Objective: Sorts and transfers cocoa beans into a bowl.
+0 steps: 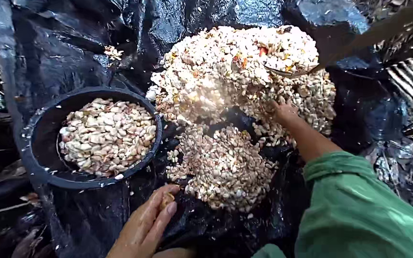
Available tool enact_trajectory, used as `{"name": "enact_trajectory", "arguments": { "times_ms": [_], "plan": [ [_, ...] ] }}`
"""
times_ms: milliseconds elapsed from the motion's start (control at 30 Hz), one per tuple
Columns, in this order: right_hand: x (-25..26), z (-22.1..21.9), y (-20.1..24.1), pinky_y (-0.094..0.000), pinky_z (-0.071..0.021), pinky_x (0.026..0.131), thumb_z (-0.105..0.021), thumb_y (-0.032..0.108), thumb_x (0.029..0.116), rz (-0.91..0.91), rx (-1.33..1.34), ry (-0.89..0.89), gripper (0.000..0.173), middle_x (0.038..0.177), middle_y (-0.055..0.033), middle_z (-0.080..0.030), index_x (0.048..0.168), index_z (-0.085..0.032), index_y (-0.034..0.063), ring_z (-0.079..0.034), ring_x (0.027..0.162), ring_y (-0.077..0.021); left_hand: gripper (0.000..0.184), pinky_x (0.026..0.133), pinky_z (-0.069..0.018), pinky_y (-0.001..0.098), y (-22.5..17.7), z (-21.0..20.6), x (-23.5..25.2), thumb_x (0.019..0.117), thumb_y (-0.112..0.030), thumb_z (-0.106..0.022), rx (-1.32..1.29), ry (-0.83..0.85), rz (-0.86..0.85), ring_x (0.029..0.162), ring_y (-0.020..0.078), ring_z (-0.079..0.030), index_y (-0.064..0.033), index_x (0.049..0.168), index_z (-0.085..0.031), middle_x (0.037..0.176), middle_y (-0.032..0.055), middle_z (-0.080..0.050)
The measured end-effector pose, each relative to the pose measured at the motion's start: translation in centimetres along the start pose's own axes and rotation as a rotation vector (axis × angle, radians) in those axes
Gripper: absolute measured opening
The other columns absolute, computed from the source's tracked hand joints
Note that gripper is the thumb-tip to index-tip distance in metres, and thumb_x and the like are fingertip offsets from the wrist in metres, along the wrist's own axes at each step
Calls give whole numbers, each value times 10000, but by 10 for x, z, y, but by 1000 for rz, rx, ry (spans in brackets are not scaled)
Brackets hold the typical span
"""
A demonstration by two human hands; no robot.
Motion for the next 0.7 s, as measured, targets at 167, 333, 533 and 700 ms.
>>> {"name": "enact_trajectory", "arguments": {
  "times_ms": [167,333,533,700],
  "plan": [
    [50,8,-20,-785,-384,997,-784,309,893,-88,11,185,708,1350,-365,-565,1491,-492,68,-524,1259,-588,467,758,-581,334,-2,7,7,1078,-324,-473,-43,75,98,821,125,-661,52,1342,-558,981,128,-676],
    [58,0,-22,-736,-364,1070,-744,462,912,-234,119,238,761,1424,-343,-523,1424,-523,-56,-487,1346,-522,467,773,-581,326,-7,10,8,1084,-326,-474,-82,80,61,846,127,-664,51,1347,-553,1010,144,-672],
    [-13,-69,4,-689,-392,1091,-772,307,903,-318,355,182,816,1437,-338,-513,1551,-375,11,-497,1343,-511,439,737,-568,258,-16,3,3,1077,-356,-461,-76,36,-44,806,69,-647,-28,1338,-590,948,67,-673],
    [-71,-100,45,-677,-397,1095,-721,152,926,-262,523,245,697,1431,-342,-516,1531,-413,-6,-500,1341,-501,458,739,-554,228,-24,-2,3,1061,-429,-435,-7,-31,-116,798,23,-637,-92,1302,-630,937,7,-678]
  ]
}}
Point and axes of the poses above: each hand's wrist, its own x-axis towards the middle knuckle, its own z-axis out of the back of the hand, y = z × x, the point moved 1 cm from there along x, towards the middle knuckle
